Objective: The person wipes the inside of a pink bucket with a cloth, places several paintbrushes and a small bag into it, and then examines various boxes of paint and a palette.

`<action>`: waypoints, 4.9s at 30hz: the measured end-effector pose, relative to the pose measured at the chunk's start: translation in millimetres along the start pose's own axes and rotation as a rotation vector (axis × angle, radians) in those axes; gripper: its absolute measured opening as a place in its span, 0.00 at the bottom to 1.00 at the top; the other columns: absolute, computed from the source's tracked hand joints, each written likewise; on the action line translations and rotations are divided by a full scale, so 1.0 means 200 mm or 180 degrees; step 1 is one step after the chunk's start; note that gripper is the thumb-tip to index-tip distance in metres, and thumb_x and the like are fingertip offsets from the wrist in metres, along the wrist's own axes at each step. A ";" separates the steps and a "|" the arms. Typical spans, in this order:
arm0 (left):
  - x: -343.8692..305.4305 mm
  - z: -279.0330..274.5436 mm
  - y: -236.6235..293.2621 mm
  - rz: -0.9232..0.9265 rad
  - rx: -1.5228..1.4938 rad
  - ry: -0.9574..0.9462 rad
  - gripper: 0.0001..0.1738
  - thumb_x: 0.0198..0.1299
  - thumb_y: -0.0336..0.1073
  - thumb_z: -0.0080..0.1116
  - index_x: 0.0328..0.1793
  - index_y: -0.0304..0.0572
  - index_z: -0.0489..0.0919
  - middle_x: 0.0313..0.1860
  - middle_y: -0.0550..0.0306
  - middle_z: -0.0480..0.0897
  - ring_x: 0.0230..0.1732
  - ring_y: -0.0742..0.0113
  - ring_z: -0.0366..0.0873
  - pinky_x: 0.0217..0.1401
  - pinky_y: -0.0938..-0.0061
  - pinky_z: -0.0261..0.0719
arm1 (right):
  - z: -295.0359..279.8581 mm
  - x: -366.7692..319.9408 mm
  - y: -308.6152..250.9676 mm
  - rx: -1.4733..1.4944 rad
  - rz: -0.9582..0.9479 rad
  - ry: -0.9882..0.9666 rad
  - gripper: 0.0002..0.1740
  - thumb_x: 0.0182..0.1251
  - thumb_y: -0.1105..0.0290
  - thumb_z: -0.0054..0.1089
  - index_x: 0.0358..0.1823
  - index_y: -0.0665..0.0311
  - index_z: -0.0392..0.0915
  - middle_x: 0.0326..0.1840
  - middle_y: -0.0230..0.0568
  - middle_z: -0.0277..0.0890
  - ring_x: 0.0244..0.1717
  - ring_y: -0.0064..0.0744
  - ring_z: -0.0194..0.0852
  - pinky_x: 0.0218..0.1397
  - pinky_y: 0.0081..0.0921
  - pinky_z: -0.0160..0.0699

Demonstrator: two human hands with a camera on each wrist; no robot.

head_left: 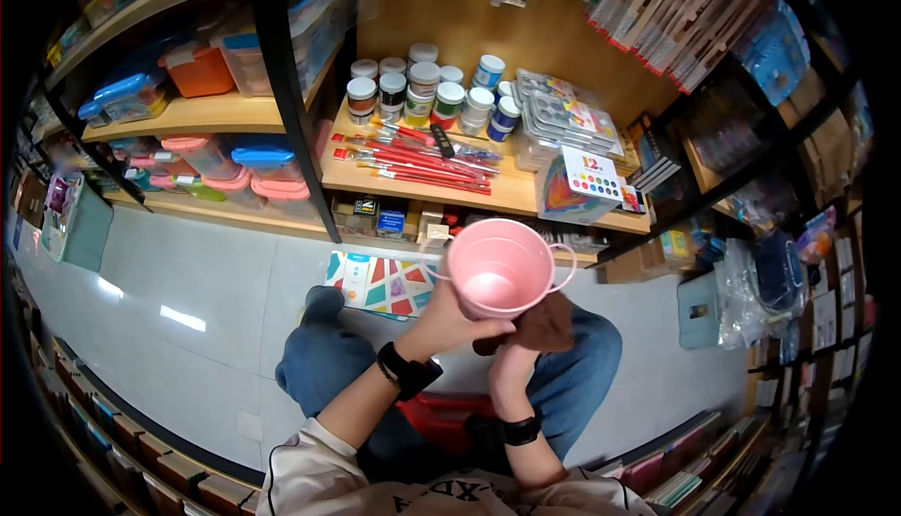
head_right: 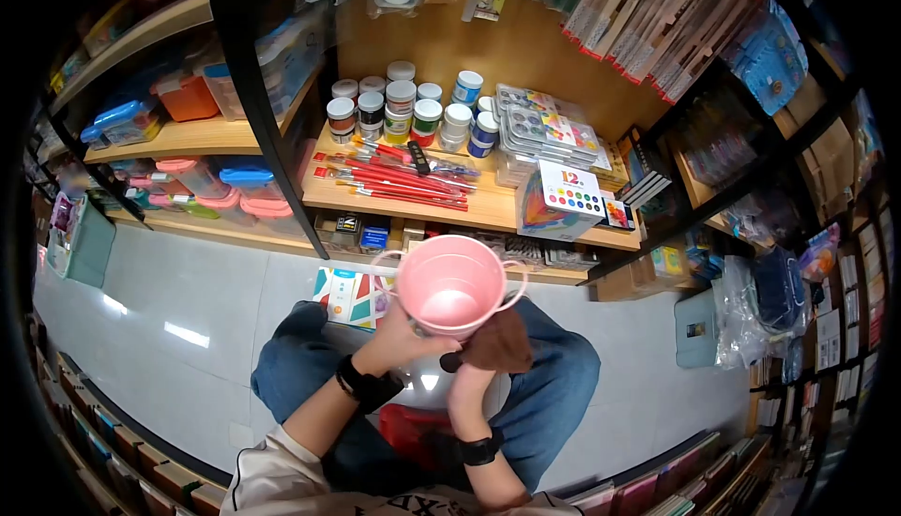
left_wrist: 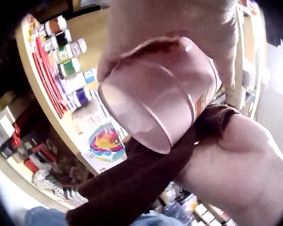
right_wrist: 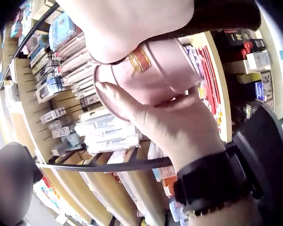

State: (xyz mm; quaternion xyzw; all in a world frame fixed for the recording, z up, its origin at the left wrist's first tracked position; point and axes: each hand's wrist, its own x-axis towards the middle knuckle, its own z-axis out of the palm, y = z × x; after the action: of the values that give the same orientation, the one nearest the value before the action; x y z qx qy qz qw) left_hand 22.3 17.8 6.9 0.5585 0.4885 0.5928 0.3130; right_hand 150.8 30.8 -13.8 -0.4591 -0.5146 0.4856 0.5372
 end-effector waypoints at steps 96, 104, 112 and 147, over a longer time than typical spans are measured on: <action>-0.19 -0.08 -0.02 -0.1074 -0.1795 0.1203 0.33 0.56 0.31 0.56 0.65 0.34 0.54 0.55 0.50 0.69 0.55 0.67 0.69 0.56 0.75 0.69 | 0.10 0.20 -0.42 -0.1659 -0.1712 -0.1141 0.18 0.60 0.78 0.49 0.53 0.72 0.67 0.53 0.53 0.70 0.56 0.43 0.67 0.60 0.29 0.62; -0.27 -0.13 -0.17 -0.1174 -0.4700 -0.0423 0.32 0.64 0.53 0.33 0.66 0.36 0.58 0.57 0.44 0.70 0.55 0.59 0.72 0.54 0.69 0.75 | 0.13 0.18 -0.45 0.0121 -0.1328 -0.0935 0.15 0.62 0.76 0.51 0.50 0.75 0.69 0.51 0.44 0.70 0.53 0.31 0.68 0.58 0.26 0.63; -0.26 -0.10 -0.08 -0.1204 -0.4201 0.0136 0.38 0.62 0.60 0.29 0.66 0.34 0.58 0.60 0.41 0.68 0.59 0.52 0.70 0.61 0.63 0.69 | 0.16 0.08 -0.54 0.1575 -0.0428 -0.0783 0.20 0.67 0.64 0.47 0.58 0.61 0.60 0.52 0.40 0.67 0.55 0.32 0.66 0.57 0.29 0.67; -0.23 0.02 -0.08 -0.3572 -0.3541 0.0226 0.38 0.62 0.66 0.26 0.54 0.38 0.70 0.30 0.51 0.80 0.20 0.64 0.77 0.20 0.78 0.77 | -0.06 0.39 -0.31 0.0228 0.0551 -0.2850 0.21 0.68 0.67 0.47 0.59 0.67 0.61 0.54 0.38 0.66 0.54 0.24 0.61 0.57 0.24 0.63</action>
State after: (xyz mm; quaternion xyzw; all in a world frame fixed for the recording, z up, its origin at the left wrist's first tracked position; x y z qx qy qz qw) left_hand 31.6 -18.7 -25.6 -0.0291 0.3388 0.5211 0.7828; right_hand 165.8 102.1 55.2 -0.2265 -0.6388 0.6967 0.2349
